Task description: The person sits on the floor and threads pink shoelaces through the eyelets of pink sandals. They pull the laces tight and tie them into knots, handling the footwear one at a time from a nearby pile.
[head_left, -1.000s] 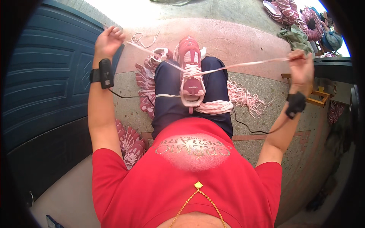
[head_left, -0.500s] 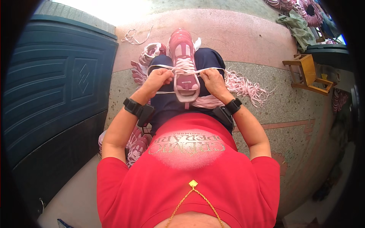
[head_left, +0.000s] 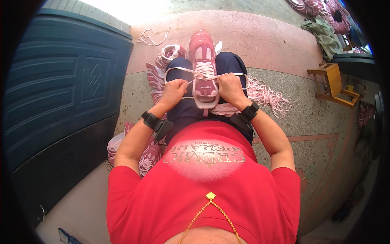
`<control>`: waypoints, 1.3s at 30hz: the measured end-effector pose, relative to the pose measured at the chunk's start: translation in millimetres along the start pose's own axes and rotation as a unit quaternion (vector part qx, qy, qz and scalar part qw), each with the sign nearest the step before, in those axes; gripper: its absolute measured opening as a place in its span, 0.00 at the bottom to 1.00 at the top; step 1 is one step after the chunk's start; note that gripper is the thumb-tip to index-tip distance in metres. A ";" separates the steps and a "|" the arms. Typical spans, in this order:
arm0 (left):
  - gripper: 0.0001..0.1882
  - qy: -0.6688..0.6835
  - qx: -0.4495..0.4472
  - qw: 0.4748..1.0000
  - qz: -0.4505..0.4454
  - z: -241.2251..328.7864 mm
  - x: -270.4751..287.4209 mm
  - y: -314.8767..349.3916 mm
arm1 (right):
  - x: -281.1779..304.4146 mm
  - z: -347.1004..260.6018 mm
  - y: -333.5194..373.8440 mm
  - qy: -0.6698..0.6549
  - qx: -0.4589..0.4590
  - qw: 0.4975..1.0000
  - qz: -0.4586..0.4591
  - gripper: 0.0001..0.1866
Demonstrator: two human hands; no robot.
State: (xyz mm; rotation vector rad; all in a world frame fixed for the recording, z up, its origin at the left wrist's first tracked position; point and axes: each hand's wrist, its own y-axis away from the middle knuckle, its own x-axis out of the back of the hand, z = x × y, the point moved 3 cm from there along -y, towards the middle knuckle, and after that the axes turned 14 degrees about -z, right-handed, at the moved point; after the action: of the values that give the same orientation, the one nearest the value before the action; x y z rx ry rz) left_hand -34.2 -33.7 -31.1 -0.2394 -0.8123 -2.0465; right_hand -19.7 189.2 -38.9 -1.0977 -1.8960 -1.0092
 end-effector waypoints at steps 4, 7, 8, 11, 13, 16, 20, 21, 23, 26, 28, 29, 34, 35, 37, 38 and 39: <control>0.11 -0.163 -0.088 0.982 0.036 9.5 -9.1 -5.4 | 0.7 -19.1 7.2 0.079 0.021 0.994 0.074 0.06; 0.09 -0.284 -0.120 0.950 0.052 22.6 -11.3 0.2 | 4.0 -14.6 11.9 0.003 0.016 0.996 0.091 0.07; 0.08 -0.312 -0.135 0.939 0.051 26.4 -8.0 0.6 | 7.0 -14.6 13.3 0.000 0.012 0.996 0.085 0.08; 0.06 -0.382 -0.175 0.906 0.040 34.6 -4.4 -1.8 | 20.0 -18.2 19.0 -0.026 0.002 0.996 0.080 0.14; 0.05 -0.420 -0.198 0.885 0.023 40.7 -6.1 -7.2 | 28.6 -21.4 21.3 0.000 -0.004 0.998 0.064 0.15; 0.06 -0.461 -0.197 0.864 0.045 48.8 -11.0 -8.8 | 28.1 -18.9 20.0 0.028 -0.013 0.998 0.047 0.15; 0.10 -0.408 -0.119 0.893 0.149 51.2 -5.4 2.5 | 18.8 -2.5 17.0 0.031 -0.030 0.999 0.024 0.13; 0.11 -0.405 -0.118 0.895 0.144 54.1 -7.0 7.9 | 15.3 -1.8 16.0 0.023 -0.015 0.999 0.038 0.13; 0.12 -0.415 -0.124 0.888 0.155 52.1 -13.9 10.6 | 10.1 0.0 14.0 0.007 0.015 0.998 0.067 0.12; 0.08 -0.346 -0.107 0.923 0.131 33.8 -14.7 8.1 | 9.2 4.7 12.1 -0.090 0.049 0.992 0.072 0.12; 0.07 -0.210 -0.116 0.966 0.095 28.0 -6.8 1.7 | 9.0 7.6 13.0 -0.161 0.062 0.981 0.085 0.11; 0.08 -0.195 -0.058 0.977 0.061 23.0 -7.6 1.5 | 7.7 9.0 13.4 -0.196 0.068 0.974 0.092 0.11; 0.07 -0.297 -0.230 0.918 0.129 74.6 -14.4 -9.8 | 4.8 15.6 17.0 -0.218 0.169 0.953 0.125 0.12; 0.07 -0.325 -0.216 0.915 0.103 75.8 -17.6 -18.4 | 5.9 15.4 16.9 -0.182 0.189 0.957 0.125 0.12; 0.08 -0.354 -0.192 0.914 0.052 75.2 -20.5 -34.2 | 10.8 12.0 15.1 -0.111 0.228 0.959 0.124 0.13; 0.08 -0.344 -0.198 0.916 0.060 74.9 -19.0 -38.3 | 13.5 11.9 14.7 -0.087 0.231 0.961 0.123 0.13; 0.08 -0.336 -0.204 0.917 0.066 76.5 -15.6 -39.7 | 14.1 11.6 14.5 -0.066 0.233 0.962 0.123 0.13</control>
State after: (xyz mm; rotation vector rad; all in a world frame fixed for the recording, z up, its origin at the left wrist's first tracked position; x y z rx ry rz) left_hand -67.3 40.2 2.4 -1.2514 -0.7213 -1.9914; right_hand -14.2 209.1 -27.9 -1.0976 -1.9080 -0.3287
